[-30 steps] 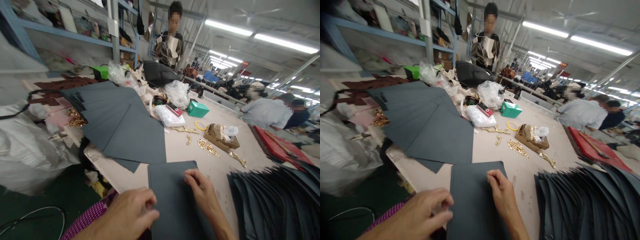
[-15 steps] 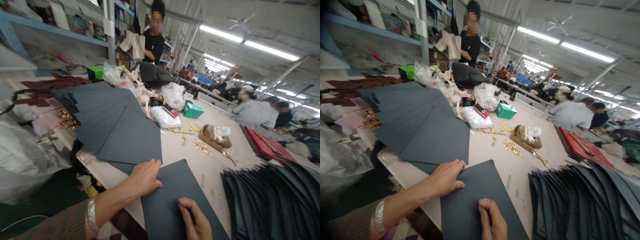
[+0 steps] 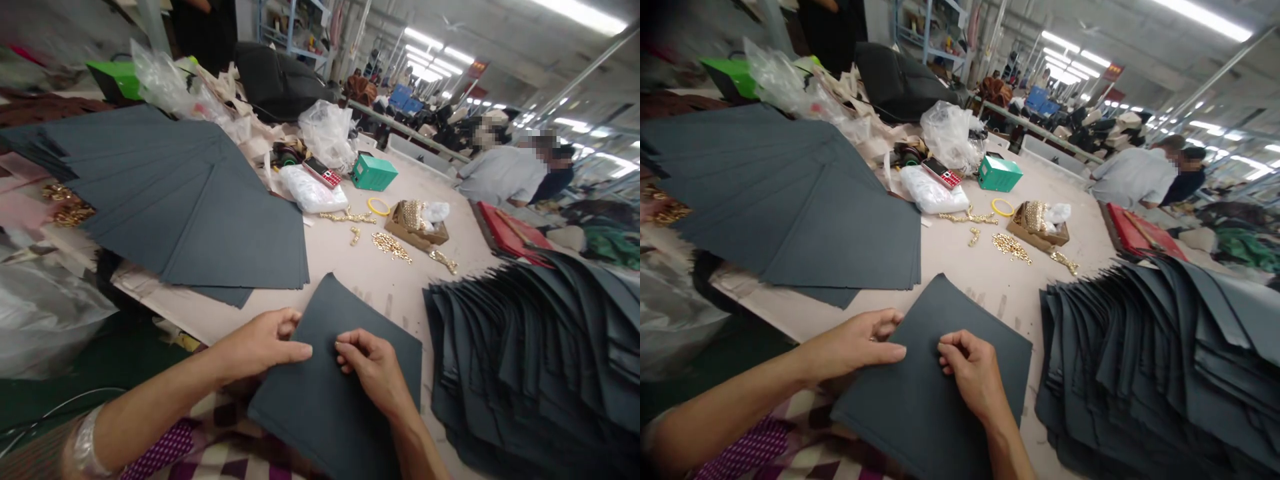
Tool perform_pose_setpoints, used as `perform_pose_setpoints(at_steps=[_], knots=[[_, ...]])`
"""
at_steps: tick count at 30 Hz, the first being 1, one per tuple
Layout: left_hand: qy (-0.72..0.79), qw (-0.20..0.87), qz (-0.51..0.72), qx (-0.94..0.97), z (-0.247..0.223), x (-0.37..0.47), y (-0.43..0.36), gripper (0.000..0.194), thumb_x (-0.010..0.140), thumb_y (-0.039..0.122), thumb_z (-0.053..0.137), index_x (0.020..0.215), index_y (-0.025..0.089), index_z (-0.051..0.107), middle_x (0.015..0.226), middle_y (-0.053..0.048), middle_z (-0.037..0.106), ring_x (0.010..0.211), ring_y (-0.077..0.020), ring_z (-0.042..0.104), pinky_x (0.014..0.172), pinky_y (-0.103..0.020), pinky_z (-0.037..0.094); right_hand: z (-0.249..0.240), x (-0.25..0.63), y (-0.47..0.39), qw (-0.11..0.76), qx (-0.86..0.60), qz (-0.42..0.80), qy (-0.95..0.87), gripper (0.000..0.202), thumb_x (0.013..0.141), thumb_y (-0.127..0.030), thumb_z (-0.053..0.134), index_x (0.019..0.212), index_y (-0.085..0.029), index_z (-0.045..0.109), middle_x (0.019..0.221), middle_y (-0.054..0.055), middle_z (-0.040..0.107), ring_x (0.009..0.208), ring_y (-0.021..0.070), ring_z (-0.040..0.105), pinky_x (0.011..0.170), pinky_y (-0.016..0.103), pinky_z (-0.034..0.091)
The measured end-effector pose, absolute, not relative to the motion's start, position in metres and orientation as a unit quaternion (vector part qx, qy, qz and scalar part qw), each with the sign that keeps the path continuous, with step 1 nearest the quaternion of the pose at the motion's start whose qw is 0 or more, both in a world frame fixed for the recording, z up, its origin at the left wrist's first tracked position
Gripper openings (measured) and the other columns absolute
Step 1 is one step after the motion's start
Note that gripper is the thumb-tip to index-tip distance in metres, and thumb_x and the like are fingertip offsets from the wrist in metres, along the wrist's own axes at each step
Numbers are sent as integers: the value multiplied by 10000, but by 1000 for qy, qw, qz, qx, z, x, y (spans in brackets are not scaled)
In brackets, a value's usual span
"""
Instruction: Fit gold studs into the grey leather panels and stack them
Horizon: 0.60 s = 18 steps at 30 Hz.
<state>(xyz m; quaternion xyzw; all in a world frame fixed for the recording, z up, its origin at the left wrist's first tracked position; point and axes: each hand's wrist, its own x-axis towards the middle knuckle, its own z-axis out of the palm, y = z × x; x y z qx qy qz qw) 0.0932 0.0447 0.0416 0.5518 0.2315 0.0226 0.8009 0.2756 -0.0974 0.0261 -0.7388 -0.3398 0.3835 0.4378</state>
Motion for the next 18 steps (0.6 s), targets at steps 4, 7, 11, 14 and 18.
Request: perform_pose_setpoints(at_steps=[4, 7, 11, 14, 18], knots=[[209, 883, -46, 418, 44, 105, 38, 448, 710, 366, 776, 1063, 136, 623, 958, -88, 720, 839, -212, 684, 776, -316, 528, 30, 277, -98, 425, -729, 412, -345, 226, 803, -372, 668, 832, -149, 691, 669, -5, 627, 607, 112, 586, 550, 214, 495], [268, 883, -54, 381, 43, 112, 32, 448, 640, 385, 825, 972, 131, 661, 876, -81, 732, 712, -183, 676, 687, -279, 529, 32, 278, -99, 417, -725, 418, -354, 197, 813, -349, 653, 815, -156, 689, 679, -7, 625, 610, 109, 582, 543, 208, 493], [334, 868, -34, 365, 38, 114, 25, 500, 625, 454, 819, 951, 119, 642, 821, -98, 726, 661, -200, 663, 625, -294, 522, 35, 278, -100, 403, -732, 414, -361, 171, 816, -327, 646, 813, -161, 688, 680, -10, 622, 597, 106, 578, 542, 208, 498], [331, 870, -31, 365, 37, 113, 24, 520, 654, 475, 799, 995, 120, 632, 817, -95, 718, 718, -225, 677, 659, -318, 529, 36, 276, -99, 402, -733, 410, -364, 147, 823, -311, 631, 808, -172, 677, 679, -19, 613, 604, 104, 576, 532, 195, 491], [343, 870, -26, 352, 39, 112, 23, 525, 661, 501, 789, 1003, 135, 635, 852, -91, 724, 779, -247, 690, 701, -336, 536, 35, 273, -99, 402, -741, 388, -374, 132, 838, -302, 611, 819, -180, 657, 686, -22, 605, 592, 101, 579, 515, 188, 489]])
